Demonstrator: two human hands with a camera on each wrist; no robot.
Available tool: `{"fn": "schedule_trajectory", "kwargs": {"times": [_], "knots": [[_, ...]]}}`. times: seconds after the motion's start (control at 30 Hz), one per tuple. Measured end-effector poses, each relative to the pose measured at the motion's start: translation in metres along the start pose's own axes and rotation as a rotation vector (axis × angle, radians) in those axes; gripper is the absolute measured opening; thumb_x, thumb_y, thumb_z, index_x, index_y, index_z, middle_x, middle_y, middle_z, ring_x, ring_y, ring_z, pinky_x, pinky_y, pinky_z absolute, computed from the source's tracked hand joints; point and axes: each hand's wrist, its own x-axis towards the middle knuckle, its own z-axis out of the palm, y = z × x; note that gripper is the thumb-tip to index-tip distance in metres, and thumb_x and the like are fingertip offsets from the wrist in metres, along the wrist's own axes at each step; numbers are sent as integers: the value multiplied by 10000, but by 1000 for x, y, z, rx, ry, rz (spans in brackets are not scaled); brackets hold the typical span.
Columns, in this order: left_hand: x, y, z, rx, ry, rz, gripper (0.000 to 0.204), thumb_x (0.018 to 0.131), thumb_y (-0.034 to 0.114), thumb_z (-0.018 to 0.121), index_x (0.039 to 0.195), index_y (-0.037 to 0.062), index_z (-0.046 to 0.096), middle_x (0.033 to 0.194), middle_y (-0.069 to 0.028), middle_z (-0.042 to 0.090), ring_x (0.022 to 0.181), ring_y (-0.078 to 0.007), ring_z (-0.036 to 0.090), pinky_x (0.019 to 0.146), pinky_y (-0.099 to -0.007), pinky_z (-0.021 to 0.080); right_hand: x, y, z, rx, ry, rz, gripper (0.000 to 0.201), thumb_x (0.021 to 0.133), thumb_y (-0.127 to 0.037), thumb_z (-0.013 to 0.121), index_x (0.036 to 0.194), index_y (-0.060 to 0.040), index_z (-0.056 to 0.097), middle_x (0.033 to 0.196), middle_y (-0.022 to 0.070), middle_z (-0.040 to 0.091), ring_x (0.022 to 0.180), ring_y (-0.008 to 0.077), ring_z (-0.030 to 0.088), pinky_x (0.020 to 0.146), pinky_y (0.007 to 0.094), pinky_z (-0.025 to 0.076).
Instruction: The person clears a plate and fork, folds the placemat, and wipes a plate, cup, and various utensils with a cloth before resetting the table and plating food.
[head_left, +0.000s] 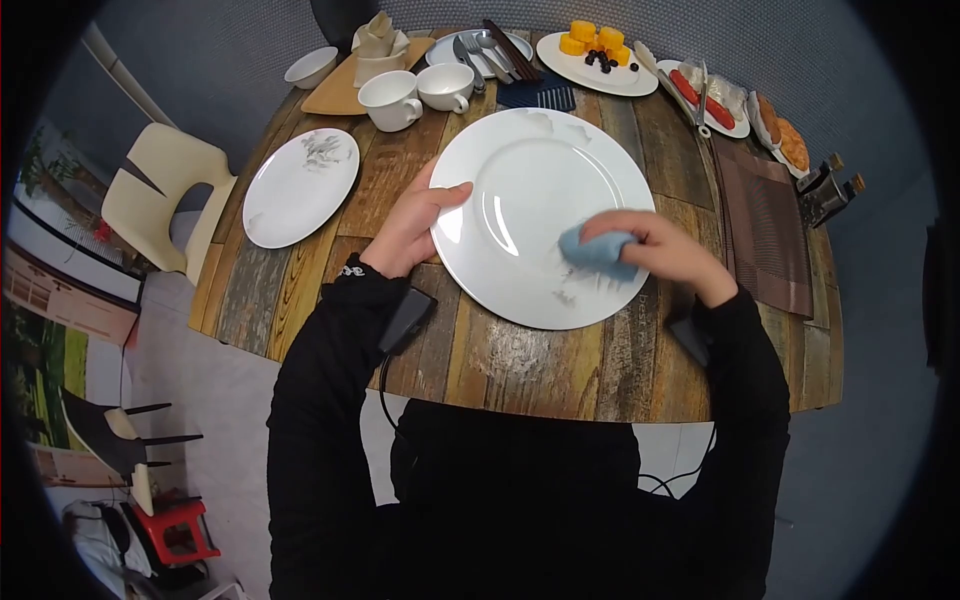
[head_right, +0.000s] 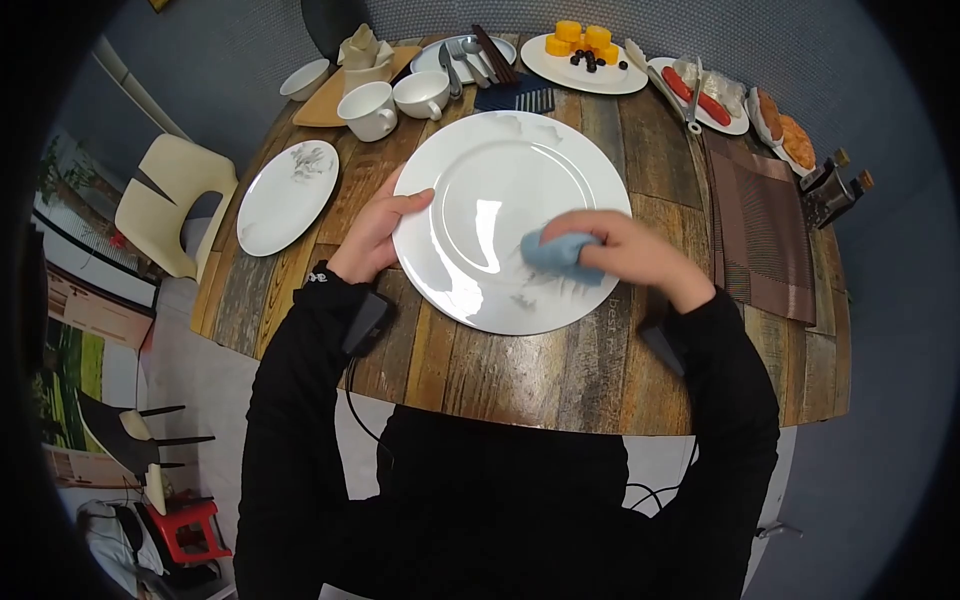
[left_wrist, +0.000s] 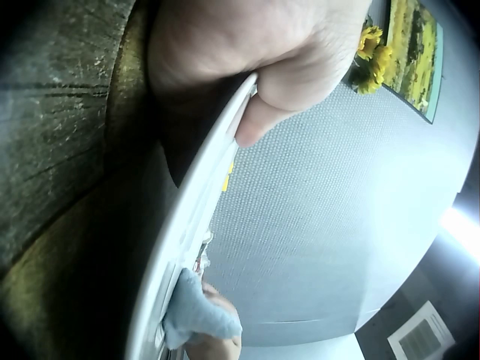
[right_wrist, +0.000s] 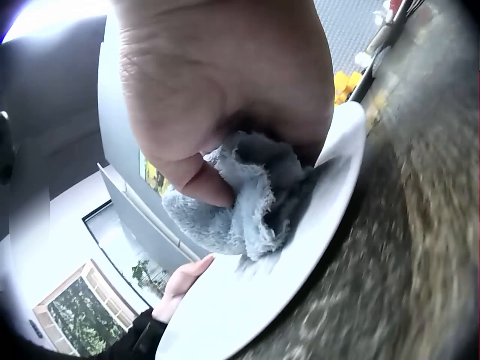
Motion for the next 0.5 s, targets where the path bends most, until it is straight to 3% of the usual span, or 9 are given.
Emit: {"fn": "schedule_trajectory", "kwargs": {"times": [0.07,0.3,0.5], "knots": [[-1,1,1,8,10,2,525,794,-26,490,1271,32,279,1179,-161,443,1031,-247,515,856,-358,455,-4,-2,10,-28,-140,-65,352,660,-13,432,980,-41,576,1020,90,573,964,187,521,872,287,379],[1,-1,-3,59,-18,-8,513,788,-38,492,1264,21,307,1158,-157,470,1017,-231,525,849,-338,458,-9,-10,22,118,-281,-40,383,652,2,424,1000,-37,578,1043,85,569,997,191,510,902,284,355],[0,-1,-2,52,-30,-10,518,789,-38,492,1270,21,307,1165,-153,469,1014,-226,524,848,-324,455,-15,-16,37,141,-426,-134,416,613,38,437,1001,-21,576,1071,92,562,1021,228,503,912,309,353]]}}
